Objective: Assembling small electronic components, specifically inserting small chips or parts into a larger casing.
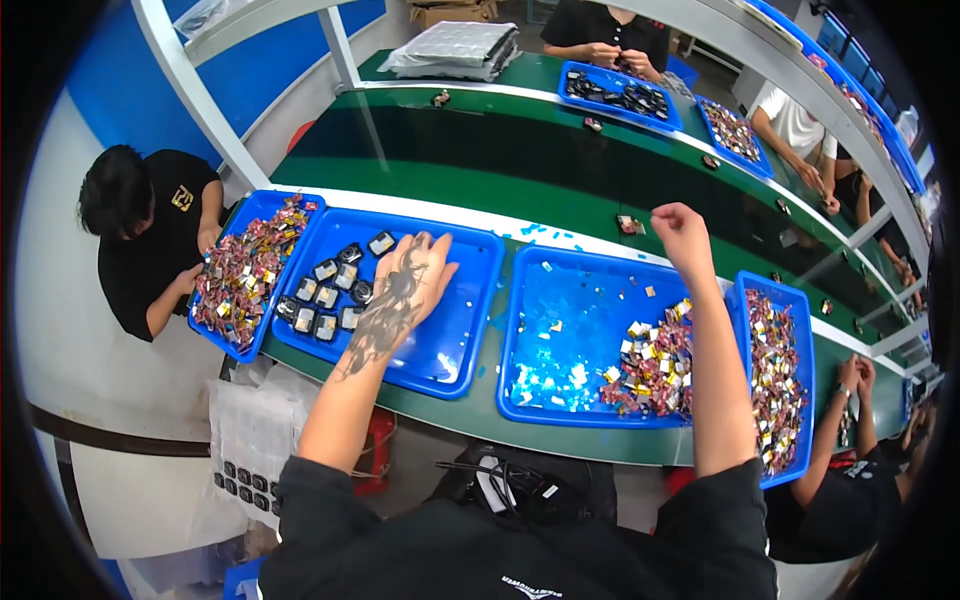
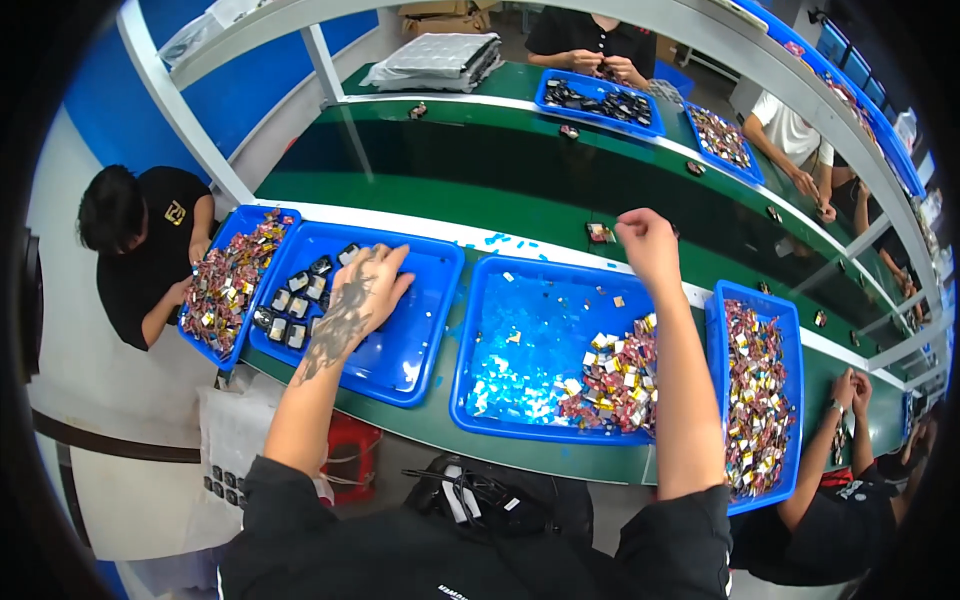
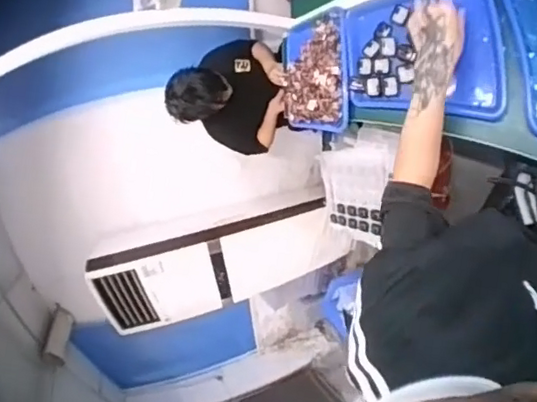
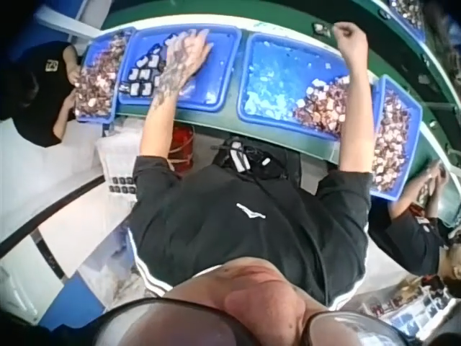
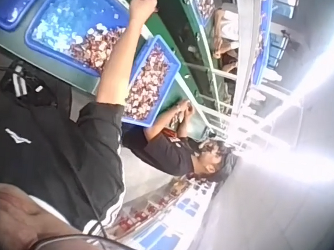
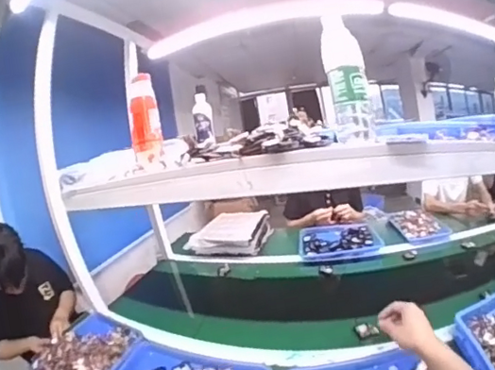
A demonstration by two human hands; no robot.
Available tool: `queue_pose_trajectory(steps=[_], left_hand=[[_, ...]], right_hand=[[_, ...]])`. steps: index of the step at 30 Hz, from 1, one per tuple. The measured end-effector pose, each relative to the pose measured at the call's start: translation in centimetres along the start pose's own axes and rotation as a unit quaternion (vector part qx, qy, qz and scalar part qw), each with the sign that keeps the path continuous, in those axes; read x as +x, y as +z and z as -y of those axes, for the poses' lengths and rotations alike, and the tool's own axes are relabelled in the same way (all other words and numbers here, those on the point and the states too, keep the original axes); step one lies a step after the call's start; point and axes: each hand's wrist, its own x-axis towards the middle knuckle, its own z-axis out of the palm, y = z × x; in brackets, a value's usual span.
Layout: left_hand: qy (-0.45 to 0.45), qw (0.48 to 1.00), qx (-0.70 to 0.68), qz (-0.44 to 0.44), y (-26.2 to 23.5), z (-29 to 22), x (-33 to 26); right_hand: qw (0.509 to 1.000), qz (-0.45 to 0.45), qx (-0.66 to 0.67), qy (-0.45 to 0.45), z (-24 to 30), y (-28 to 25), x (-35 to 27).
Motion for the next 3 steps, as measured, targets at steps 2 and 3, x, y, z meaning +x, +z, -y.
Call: queue_pose_trajectory(steps=[2,3], left_hand=[[0.009,0.997,0.051,0.049,2.9,0.5,0.0],[0.0,0.994,0.061,0.09,3.4,0.0,0.4]], right_hand=[[0.997,0.05,0.022,-0.059,2.4,-1.1,-3.8],[0.989,0.127,-0.007,-0.074,4.5,-2.2,-6.5]])
